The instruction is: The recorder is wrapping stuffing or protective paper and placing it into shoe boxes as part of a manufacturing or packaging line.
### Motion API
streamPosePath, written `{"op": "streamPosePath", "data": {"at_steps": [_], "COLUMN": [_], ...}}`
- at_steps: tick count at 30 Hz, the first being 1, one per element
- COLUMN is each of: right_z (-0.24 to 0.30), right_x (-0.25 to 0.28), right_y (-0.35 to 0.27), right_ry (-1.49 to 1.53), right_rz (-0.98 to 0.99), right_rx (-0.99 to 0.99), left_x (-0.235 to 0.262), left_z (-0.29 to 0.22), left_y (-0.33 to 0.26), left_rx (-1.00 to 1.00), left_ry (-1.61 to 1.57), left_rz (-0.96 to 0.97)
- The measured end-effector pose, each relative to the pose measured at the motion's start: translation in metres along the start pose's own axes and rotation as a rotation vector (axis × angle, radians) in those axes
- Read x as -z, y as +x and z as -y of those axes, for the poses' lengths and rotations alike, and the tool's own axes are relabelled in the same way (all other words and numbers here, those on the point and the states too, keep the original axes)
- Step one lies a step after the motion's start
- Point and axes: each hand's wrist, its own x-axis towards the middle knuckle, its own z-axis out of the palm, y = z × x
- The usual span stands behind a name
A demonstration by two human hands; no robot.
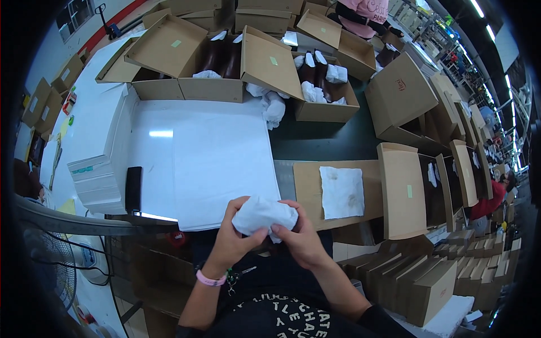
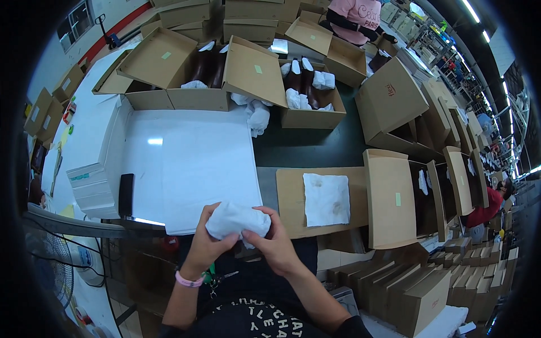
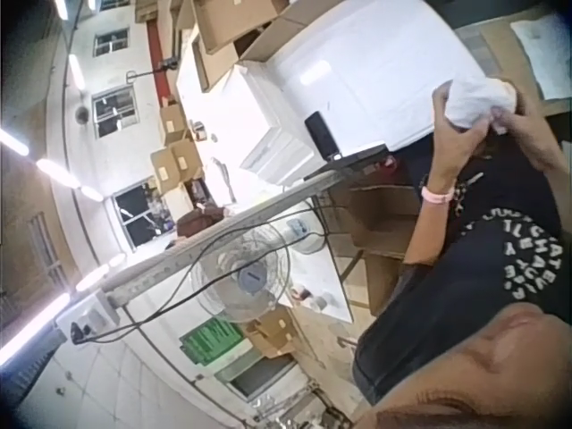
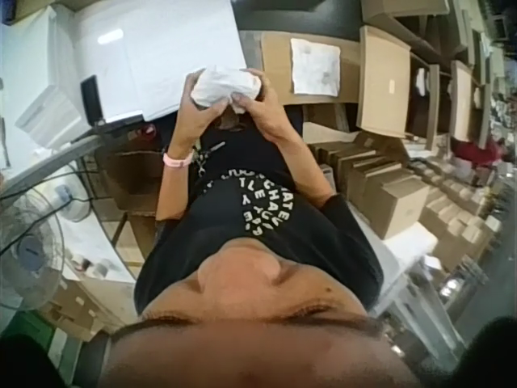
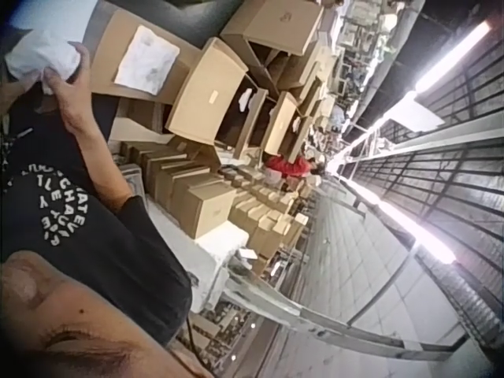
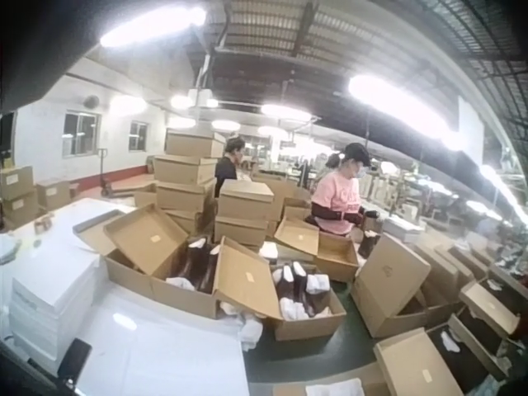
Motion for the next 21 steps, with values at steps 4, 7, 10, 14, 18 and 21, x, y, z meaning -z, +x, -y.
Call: {"op": "streamPosePath", "data": {"at_steps": [4,7,10,14,18,21], "right_z": [0.033,0.024,0.02,0.004,-0.004,-0.012], "right_x": [-0.008,0.0,-0.002,-0.005,-0.021,-0.025], "right_y": [-0.012,-0.012,-0.014,-0.02,-0.028,-0.032], "right_ry": [-0.333,-0.535,-0.604,-0.638,-0.762,-0.758], "right_rz": [0.2,0.318,0.324,0.182,-0.025,-0.091], "right_rx": [0.01,0.138,0.196,0.295,0.39,0.5], "left_x": [0.035,0.033,0.028,0.007,-0.027,-0.033], "left_z": [-0.017,-0.022,-0.022,-0.015,0.012,0.016], "left_y": [-0.015,-0.014,-0.021,-0.023,-0.037,-0.038], "left_rx": [-0.131,-0.137,-0.072,-0.142,-0.305,-0.368], "left_ry": [0.026,0.135,0.207,0.303,0.387,0.378], "left_rz": [0.319,0.371,0.36,0.252,-0.079,-0.036]}}
